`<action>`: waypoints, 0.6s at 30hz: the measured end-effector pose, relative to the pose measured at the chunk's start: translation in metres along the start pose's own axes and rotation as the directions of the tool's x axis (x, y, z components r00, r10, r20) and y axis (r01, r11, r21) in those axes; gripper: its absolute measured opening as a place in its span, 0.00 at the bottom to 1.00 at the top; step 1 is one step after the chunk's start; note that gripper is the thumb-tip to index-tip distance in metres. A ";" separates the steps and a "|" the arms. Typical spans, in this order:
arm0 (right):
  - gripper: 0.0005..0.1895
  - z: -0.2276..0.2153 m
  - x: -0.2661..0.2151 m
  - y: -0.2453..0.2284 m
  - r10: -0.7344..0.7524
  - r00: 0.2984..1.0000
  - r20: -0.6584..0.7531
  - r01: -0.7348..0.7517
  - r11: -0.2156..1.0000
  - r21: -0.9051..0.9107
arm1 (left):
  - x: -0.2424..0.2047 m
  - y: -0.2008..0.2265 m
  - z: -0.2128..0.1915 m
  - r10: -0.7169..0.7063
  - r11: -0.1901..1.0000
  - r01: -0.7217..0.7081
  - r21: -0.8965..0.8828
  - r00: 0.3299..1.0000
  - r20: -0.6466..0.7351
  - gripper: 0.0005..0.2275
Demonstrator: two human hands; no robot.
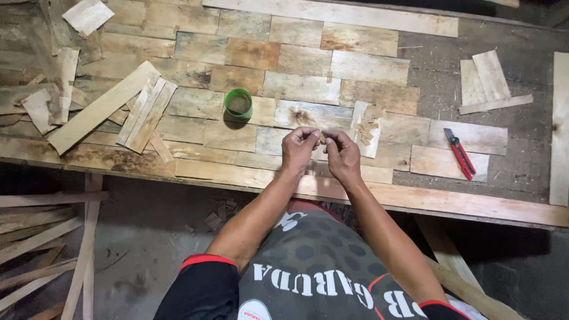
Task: Arranging and fitting small wooden panels on a workbench to create a mosaic surface.
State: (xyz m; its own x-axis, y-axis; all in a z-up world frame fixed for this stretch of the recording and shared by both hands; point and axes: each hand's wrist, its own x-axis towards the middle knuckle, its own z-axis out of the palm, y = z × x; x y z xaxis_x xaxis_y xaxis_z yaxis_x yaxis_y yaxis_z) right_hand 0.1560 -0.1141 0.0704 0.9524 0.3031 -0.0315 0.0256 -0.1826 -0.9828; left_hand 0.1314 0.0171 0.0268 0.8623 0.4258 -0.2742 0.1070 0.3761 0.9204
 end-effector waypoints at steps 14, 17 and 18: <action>0.11 0.117 0.060 0.009 0.214 0.959 0.187 -0.228 0.972 0.055 | 0.044 0.023 -0.099 0.069 0.985 -0.108 -0.137 0.962 -0.264 0.06; 0.09 0.142 0.071 0.005 0.203 0.956 0.210 -0.217 0.975 0.046 | 0.048 0.035 -0.120 0.094 0.987 -0.129 -0.094 0.946 -0.310 0.06; 0.09 0.150 0.075 0.001 0.204 0.956 0.212 -0.218 0.975 0.046 | 0.051 0.037 -0.127 0.093 0.987 -0.128 -0.094 0.946 -0.311 0.06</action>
State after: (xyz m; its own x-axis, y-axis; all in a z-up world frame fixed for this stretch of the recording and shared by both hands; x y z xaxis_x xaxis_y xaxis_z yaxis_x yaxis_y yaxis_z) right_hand 0.1816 0.0488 0.0397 0.8512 0.4506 -0.2692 -0.1967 -0.2016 -0.9595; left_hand 0.1168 0.1568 0.0113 0.6712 0.6941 -0.2603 -0.0514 0.3938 0.9178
